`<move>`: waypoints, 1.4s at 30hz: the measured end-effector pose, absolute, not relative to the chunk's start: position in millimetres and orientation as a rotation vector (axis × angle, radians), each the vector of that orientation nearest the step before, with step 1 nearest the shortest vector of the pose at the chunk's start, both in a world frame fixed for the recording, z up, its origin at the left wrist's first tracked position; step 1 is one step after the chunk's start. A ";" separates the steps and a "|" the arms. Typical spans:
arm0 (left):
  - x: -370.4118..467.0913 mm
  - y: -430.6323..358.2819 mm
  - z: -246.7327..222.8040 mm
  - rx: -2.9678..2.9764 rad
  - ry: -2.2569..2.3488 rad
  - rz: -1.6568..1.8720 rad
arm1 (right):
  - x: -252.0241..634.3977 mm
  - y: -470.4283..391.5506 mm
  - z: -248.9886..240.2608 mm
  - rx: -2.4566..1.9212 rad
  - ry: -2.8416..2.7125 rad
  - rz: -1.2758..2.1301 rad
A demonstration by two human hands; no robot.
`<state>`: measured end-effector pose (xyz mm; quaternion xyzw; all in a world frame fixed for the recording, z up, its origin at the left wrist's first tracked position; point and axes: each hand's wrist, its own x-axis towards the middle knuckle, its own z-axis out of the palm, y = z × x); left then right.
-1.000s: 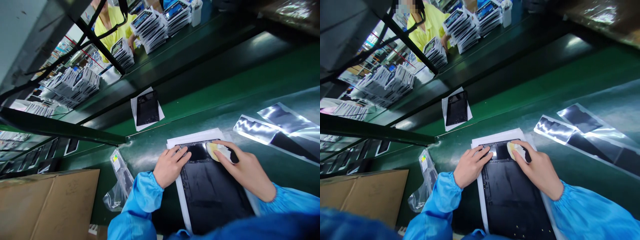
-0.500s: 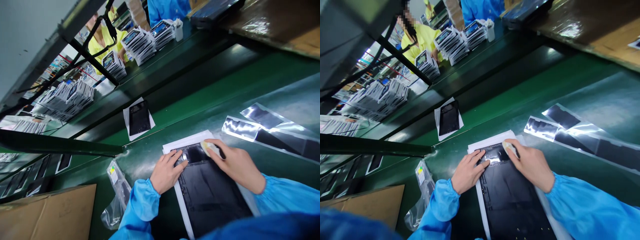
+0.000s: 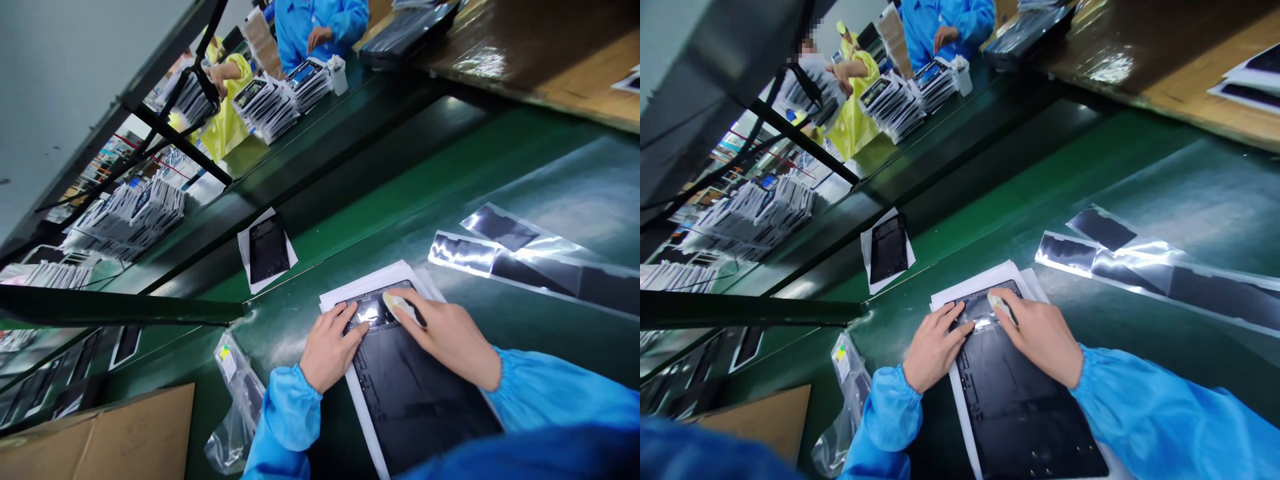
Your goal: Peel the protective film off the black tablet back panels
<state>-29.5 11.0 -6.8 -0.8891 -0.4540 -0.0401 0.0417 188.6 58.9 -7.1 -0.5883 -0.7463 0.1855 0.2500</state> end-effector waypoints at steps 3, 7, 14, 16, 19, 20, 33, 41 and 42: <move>-29.6 10.4 -5.7 -2.720 -1.370 -0.154 | 192.8 54.2 -6.2 -1.604 -1.977 0.595; -22.2 15.4 -2.0 -2.736 -1.461 -0.295 | 206.2 53.6 -6.8 -1.635 -1.782 0.732; 10.8 58.0 -11.8 -2.582 -1.906 -0.525 | 223.1 55.5 -7.9 -1.685 -1.373 0.901; 16.0 67.8 -16.3 -2.586 -1.973 -0.530 | 225.1 53.9 -6.1 -1.645 -1.367 0.986; 18.2 71.6 -16.0 -2.584 -1.958 -0.574 | 227.7 49.5 -6.3 -1.567 -1.386 1.092; 17.9 70.5 -13.7 -2.582 -1.933 -0.582 | 228.8 47.5 -7.5 -1.543 -1.393 1.114; 14.4 65.2 6.3 -2.628 -1.559 -0.598 | 227.0 31.5 -15.0 -1.421 -1.478 1.128; 14.3 62.0 4.9 -2.560 -1.520 -0.647 | 231.6 41.8 -15.4 -1.490 -1.391 1.200; 15.3 63.2 5.6 -2.571 -1.562 -0.653 | 231.5 41.6 -15.5 -1.501 -1.379 1.211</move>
